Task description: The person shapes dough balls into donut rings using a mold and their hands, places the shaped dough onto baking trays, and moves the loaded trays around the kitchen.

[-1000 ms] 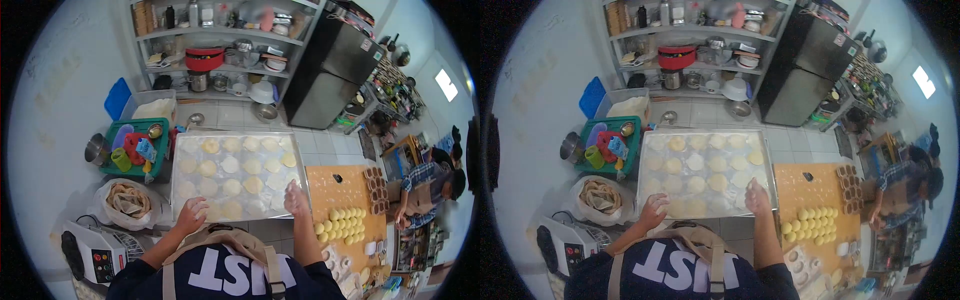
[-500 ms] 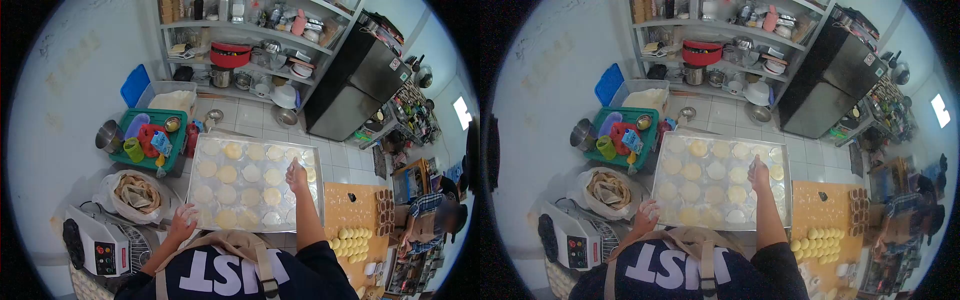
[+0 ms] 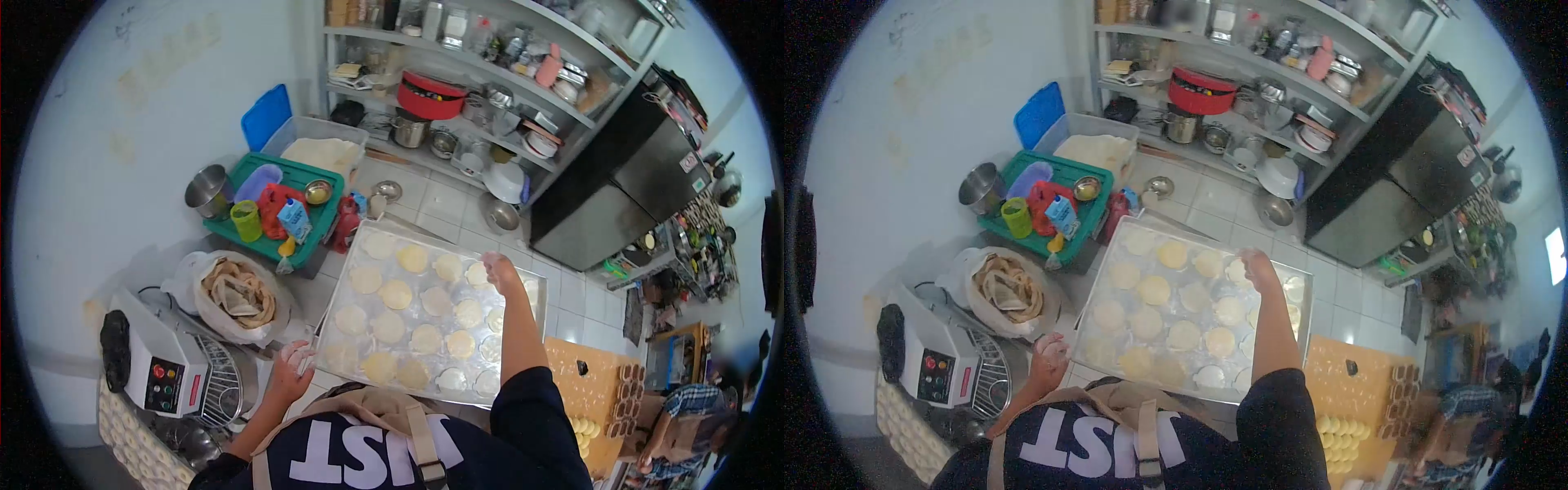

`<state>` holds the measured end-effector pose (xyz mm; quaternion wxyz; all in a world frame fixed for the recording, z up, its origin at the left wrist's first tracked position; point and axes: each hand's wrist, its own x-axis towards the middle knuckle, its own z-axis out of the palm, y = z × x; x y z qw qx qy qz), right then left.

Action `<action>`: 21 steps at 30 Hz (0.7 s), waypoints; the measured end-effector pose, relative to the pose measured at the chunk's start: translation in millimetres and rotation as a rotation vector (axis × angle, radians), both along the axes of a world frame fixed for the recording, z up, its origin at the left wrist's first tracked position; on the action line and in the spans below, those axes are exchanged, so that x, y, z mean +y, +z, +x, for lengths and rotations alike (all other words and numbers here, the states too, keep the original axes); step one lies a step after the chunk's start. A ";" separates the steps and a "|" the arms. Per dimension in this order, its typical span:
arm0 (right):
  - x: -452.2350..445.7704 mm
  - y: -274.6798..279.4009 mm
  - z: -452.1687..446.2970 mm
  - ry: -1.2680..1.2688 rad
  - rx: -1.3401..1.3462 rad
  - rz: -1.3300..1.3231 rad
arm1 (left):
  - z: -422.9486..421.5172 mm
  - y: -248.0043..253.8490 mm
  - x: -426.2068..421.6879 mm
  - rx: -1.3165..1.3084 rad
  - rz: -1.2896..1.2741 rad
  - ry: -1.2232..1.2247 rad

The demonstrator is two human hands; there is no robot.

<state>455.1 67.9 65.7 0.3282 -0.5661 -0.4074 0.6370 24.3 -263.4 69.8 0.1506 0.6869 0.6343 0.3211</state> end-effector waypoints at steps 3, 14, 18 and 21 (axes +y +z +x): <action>17.8 -1.9 -48.5 0.242 -0.168 0.064 | -10.1 -6.3 -18.2 -0.044 0.054 0.063; 47.2 1.2 -209.1 0.537 -0.338 0.298 | -22.7 -5.8 -62.8 -0.063 -0.005 0.260; 75.7 -50.1 -215.1 0.622 -0.602 0.567 | -31.8 -25.0 -70.3 0.058 0.033 0.233; 78.5 -56.2 -226.2 0.469 -0.898 0.752 | -28.7 -17.5 -70.1 -0.069 0.032 0.280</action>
